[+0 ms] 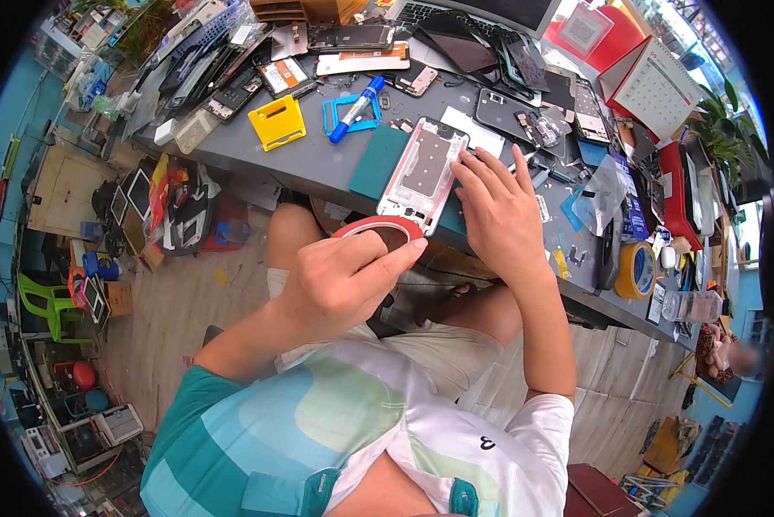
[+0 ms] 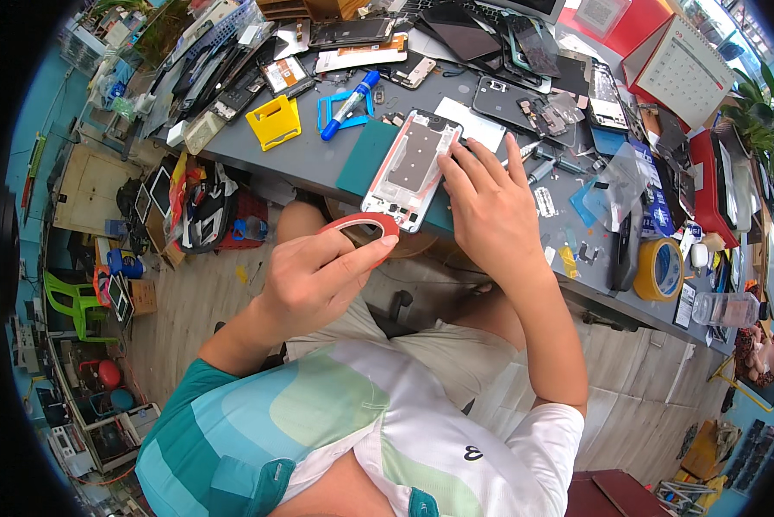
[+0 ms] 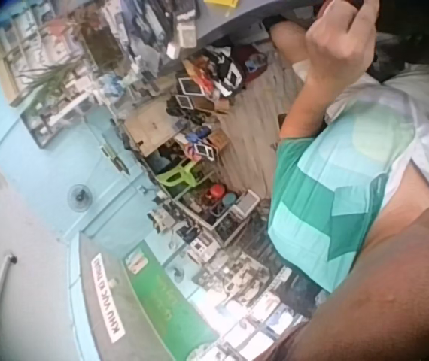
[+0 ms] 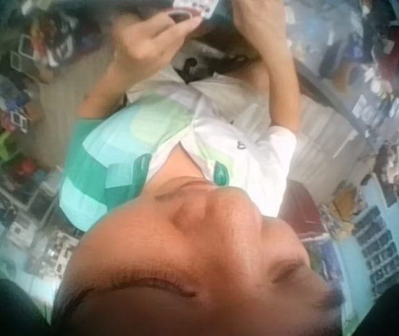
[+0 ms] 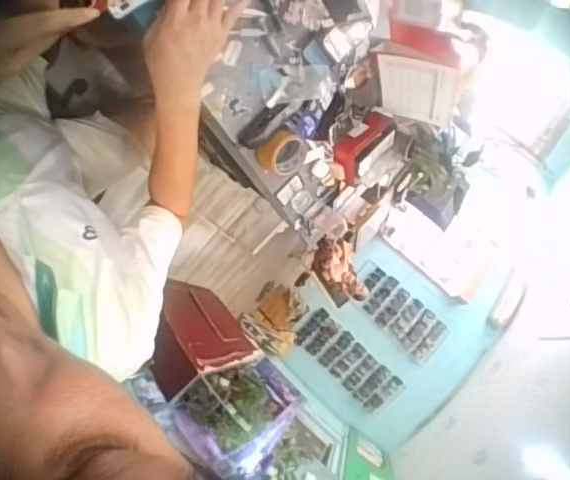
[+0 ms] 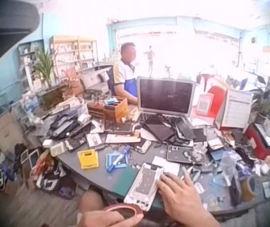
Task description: The person applies red adhesive tape to the edges of a disassembled smartphone chassis. They repeatedly tear small pieces of tape and press them along the frame, handling the phone and tape roll throughout.
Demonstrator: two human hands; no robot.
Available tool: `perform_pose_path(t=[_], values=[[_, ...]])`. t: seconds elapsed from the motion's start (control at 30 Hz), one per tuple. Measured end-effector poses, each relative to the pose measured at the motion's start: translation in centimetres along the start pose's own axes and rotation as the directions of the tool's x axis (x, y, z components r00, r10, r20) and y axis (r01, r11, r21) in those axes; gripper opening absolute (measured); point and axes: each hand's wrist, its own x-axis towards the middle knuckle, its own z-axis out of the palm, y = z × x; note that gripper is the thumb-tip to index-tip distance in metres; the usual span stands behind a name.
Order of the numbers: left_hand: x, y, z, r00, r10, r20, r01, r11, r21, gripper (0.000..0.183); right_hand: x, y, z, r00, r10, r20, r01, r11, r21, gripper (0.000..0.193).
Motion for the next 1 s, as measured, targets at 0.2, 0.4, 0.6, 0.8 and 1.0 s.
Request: perform_pose_path(t=[0.2,0.4,0.6,0.8,1.0], values=[[-1.1,0.3,0.6,0.999,-0.042,0.023,0.043,0.999,-0.034,0.049,-0.2,0.3,-0.2,0.999,-0.043,0.007,0.043,0.999,-0.012,0.033],[-1.2,0.0,0.7,0.999,-0.038,0.012,0.039,0.999,-0.031,0.048,-0.5,0.1,-0.7,0.995,-0.093,-0.028,0.093,0.996,0.006,0.037],[-1.1,0.2,0.7,0.999,-0.046,0.006,0.046,0.998,-0.051,0.047,-0.7,-0.3,-0.3,0.991,-0.118,-0.068,0.119,0.993,0.014,0.034],[-1.4,0.8,0.9,0.992,-0.125,0.035,0.128,0.986,-0.106,0.047,-0.7,-0.3,-0.3,0.989,-0.133,-0.061,0.133,0.991,0.000,0.030],[-1.4,1.3,1.2,0.978,-0.203,0.041,0.207,0.953,-0.219,0.047,-0.6,-0.5,-0.4,0.987,-0.147,-0.064,0.146,0.989,-0.020,0.030]])
